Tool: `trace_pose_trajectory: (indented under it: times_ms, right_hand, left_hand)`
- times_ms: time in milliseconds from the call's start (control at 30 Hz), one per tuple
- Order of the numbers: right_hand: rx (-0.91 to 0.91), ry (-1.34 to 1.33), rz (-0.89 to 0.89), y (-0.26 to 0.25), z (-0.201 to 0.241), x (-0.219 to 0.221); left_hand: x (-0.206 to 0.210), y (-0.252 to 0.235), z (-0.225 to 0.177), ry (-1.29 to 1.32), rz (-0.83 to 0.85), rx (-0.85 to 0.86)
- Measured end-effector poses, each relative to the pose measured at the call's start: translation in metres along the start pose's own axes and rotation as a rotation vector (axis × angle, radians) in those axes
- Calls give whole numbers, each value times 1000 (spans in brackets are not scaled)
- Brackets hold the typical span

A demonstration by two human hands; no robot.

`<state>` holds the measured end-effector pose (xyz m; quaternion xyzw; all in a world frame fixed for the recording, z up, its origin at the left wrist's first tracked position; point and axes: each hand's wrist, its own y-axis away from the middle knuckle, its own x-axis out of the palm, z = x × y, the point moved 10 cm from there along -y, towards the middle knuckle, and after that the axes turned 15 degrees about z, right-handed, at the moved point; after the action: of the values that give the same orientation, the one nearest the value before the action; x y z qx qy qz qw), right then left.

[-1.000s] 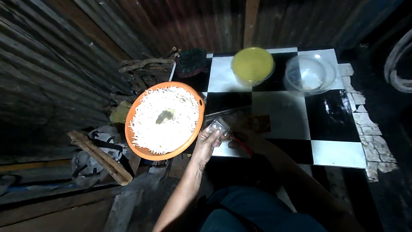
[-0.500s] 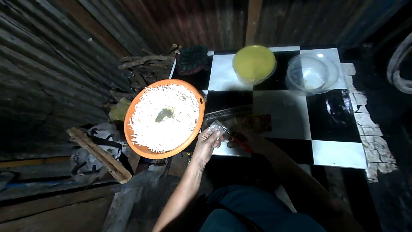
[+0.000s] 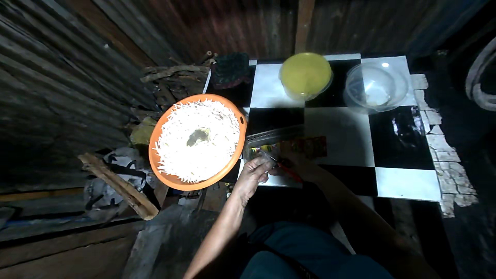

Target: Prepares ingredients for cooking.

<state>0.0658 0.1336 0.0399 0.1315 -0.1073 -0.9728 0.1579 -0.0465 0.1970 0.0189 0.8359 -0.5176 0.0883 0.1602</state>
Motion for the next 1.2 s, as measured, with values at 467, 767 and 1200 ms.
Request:
trace_pose_trajectory:
  times_ms: [467,767,1200]
  right_hand:
    - [50,-347,-155,0,-35,-13]
    - [35,-241,-177,19,-32,-14]
    - [-7,-203,-182,32,-21,-14]
  left_hand:
    - [-33,40,-99,-162,-225,139]
    - [-129,55,-248,-1428,-564,-67]
    - [-167,47,-271,-1659,-688,-381]
